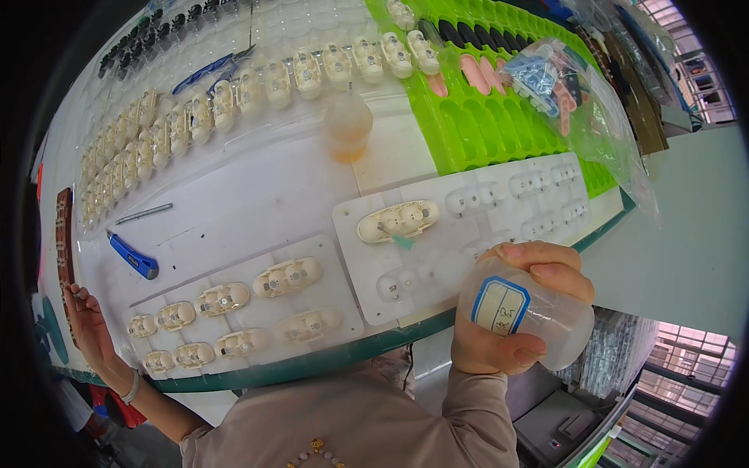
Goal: The person assembles small electronic components into white plastic casings on a workbench. They use a metal tool to press parts into place and a blue utility knife to trim excess material. The person also applies a liquid from a small bottle to the components and places finished units into a clear plastic tray.
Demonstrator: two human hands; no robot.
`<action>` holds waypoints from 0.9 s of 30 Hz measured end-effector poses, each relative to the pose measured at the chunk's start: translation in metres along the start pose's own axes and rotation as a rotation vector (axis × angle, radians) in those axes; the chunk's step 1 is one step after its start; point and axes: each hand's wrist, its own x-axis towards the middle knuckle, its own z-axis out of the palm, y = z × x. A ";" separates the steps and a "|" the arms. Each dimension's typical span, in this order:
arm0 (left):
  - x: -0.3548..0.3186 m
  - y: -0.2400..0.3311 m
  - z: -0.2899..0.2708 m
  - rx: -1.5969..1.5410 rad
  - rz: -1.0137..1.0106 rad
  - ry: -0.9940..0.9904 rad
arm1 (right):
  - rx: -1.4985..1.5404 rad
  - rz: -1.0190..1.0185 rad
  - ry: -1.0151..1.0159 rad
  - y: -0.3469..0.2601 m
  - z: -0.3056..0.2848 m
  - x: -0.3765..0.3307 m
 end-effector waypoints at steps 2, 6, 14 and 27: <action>0.000 0.000 0.001 0.001 0.000 0.010 | 0.005 -0.008 0.006 0.001 0.000 0.000; 0.000 0.000 -0.002 -0.007 -0.005 0.004 | -0.012 -0.036 -0.019 0.002 -0.001 0.002; 0.000 -0.002 -0.003 -0.005 -0.008 0.003 | -0.029 -0.030 0.079 0.004 0.003 0.001; -0.001 -0.003 0.003 0.006 0.002 0.037 | 0.033 -0.052 0.376 0.016 0.005 0.014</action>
